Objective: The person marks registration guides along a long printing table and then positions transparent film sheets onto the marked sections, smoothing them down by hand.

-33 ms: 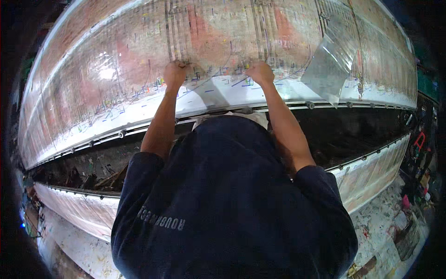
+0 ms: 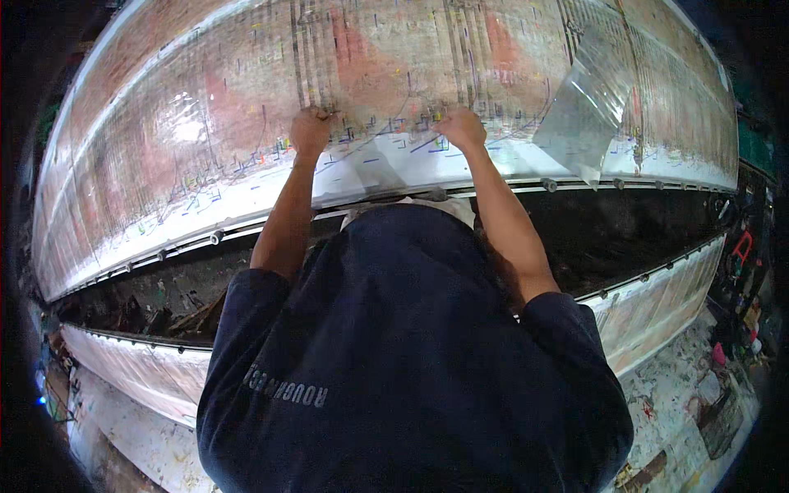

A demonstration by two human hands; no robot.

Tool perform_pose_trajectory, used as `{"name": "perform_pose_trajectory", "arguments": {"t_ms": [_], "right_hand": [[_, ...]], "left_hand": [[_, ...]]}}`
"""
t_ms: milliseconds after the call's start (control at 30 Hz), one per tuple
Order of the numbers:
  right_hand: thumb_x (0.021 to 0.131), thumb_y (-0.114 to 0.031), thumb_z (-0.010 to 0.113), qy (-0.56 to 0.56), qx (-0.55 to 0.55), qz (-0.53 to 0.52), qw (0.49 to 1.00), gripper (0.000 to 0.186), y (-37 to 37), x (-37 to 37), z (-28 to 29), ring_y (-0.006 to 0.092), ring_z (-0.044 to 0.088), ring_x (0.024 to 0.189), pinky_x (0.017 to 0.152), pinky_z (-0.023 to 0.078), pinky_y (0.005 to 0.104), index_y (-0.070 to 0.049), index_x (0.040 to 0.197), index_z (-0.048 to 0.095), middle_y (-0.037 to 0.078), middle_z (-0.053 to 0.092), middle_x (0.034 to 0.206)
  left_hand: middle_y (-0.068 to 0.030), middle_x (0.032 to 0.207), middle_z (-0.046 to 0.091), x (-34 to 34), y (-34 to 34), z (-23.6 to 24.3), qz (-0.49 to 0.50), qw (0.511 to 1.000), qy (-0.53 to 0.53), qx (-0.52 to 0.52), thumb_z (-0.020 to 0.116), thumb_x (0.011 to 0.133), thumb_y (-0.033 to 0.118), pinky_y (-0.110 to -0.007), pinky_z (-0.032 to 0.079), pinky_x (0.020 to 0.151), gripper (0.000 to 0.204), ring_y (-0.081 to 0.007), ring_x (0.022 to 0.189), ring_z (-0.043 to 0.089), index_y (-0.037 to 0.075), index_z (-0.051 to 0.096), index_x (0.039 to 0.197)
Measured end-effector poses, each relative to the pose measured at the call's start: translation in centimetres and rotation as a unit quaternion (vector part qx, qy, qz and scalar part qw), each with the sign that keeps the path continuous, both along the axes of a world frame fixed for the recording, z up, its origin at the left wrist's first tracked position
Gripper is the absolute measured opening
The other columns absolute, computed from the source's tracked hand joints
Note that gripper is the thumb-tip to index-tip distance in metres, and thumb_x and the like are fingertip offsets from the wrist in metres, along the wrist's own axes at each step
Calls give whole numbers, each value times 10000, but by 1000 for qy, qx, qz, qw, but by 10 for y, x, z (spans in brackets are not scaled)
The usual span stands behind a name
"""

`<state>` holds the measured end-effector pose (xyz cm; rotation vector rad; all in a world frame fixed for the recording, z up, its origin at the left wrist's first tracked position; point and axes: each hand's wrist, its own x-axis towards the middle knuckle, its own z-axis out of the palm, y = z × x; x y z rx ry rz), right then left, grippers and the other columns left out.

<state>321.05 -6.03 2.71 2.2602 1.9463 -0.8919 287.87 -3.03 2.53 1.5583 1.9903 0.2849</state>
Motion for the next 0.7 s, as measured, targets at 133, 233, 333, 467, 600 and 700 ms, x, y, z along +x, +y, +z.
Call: {"name": "perform_pose_trajectory", "arguments": {"t_ms": [133,233,333,467,600,700], "right_hand": [[750,-374,742,41,-70,-35,996,303,2,-12,38,348,684,960,802,555,447,-109,896,767,158,722,980],[713,-378,813,30,-86,-113,989,282,3,-7,20,306,700,881,785,531,426,-138,856,778,114,741,913],[708,-370,823,2,-92,-89,992,265,4,-8,16,292,704,885,779,532,428,-151,850,783,105,744,915],[715,-395,815,23,-92,-89,992,289,3,-8,12,303,700,876,777,532,429,-141,849,781,115,738,888],[724,-430,794,-7,-92,-43,995,337,5,-7,11,322,694,864,781,530,432,-119,853,777,139,731,875],[716,-429,793,9,-105,-61,993,347,5,-5,11,330,693,862,789,529,436,-120,872,780,143,730,870]], "left_hand": [[-134,756,700,-8,-4,-14,2,999,35,36,832,694,472,-443,524,655,390,-341,738,681,101,742,769],[-135,770,703,-4,-1,-19,-23,996,66,47,829,698,477,-441,526,657,405,-342,736,680,92,734,778],[-133,792,709,-10,-2,-22,-37,997,39,53,833,694,474,-448,528,668,407,-338,751,681,91,732,787],[-145,795,705,-12,-3,-21,-8,999,12,36,838,692,461,-454,528,675,397,-333,753,680,88,731,777],[-159,766,691,-8,-6,-21,-20,997,21,65,852,685,428,-452,526,683,376,-341,743,677,84,722,763],[-161,757,678,-6,-7,-16,-21,996,24,85,862,683,400,-462,510,668,384,-357,736,665,65,679,717]]}}
